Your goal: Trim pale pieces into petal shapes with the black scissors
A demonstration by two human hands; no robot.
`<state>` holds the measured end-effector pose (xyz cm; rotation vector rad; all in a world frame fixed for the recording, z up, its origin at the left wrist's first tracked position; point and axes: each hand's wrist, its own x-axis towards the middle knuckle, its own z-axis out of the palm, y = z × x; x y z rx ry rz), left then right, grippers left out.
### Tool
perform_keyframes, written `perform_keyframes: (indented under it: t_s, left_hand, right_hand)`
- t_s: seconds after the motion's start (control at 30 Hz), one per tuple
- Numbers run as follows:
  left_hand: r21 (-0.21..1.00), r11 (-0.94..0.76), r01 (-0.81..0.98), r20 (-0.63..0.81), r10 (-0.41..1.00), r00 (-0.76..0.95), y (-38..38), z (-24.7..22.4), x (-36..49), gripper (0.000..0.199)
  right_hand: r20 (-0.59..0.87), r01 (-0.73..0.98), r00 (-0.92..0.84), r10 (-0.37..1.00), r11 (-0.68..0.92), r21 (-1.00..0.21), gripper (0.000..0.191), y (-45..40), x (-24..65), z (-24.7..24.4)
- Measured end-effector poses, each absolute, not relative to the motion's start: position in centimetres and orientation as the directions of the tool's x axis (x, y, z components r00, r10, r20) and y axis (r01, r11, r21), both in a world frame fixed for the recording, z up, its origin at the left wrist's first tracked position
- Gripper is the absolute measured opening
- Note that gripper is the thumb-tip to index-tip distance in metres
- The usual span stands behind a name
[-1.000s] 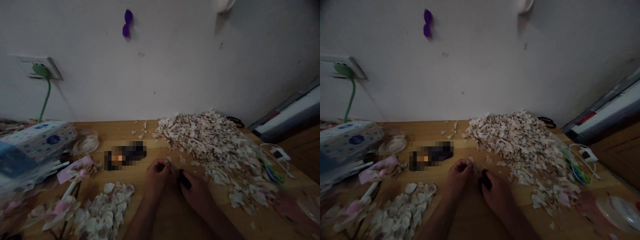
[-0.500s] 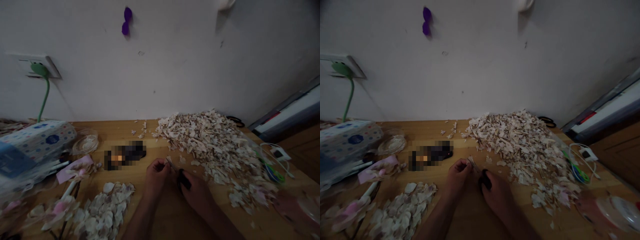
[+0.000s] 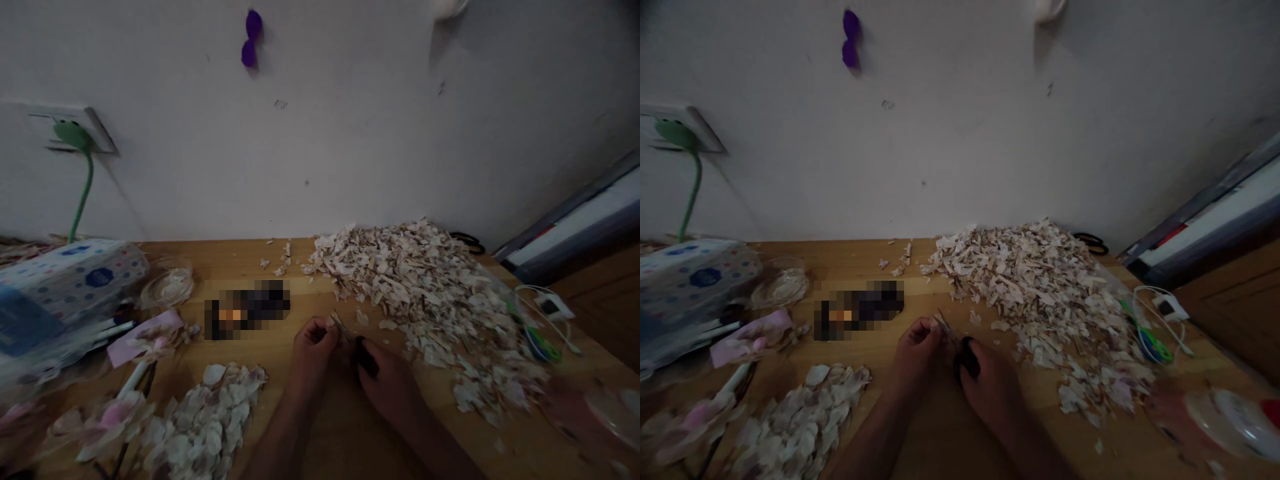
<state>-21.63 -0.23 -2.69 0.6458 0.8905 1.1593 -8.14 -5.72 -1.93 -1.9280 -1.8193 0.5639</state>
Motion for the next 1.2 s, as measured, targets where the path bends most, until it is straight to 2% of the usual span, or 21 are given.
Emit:
perform_keyframes:
  t_s: [0.3, 0.63, 0.8, 1.1, 1.2]
  left_hand:
    - [0.831, 0.287, -0.476, -0.211, 0.955, 0.206, 0.2, -2.9, -22.3, 0.035]
    - [0.877, 0.265, -0.4, -0.2, 0.96, 0.196, 0.6, -2.0, -22.9, 0.033]
    - [0.88, 0.279, -0.383, -0.206, 0.953, 0.222, 0.6, -1.9, -23.1, 0.032]
    - [0.882, 0.313, -0.352, -0.224, 0.936, 0.272, 0.5, -1.9, -23.5, 0.031]
    - [0.856, 0.329, -0.398, -0.228, 0.932, 0.281, 0.6, -2.1, -23.4, 0.029]
  right_hand:
    - [-0.013, 0.815, 0.051, 0.999, -0.05, -0.578, 0.029, -5.7, -8.0, -1.4]
    - [-0.048, 0.793, 0.017, 0.999, -0.042, -0.607, 0.024, -5.5, -7.5, -2.3]
    - [-0.029, 0.787, 0.022, 0.999, -0.035, -0.616, 0.024, -5.5, -7.4, -2.1]
    - [-0.079, 0.749, 0.005, 0.997, -0.055, -0.66, 0.022, -5.4, -7.4, -1.2]
    - [-0.066, 0.747, 0.002, 0.998, -0.046, -0.663, 0.021, -5.4, -7.4, -1.4]
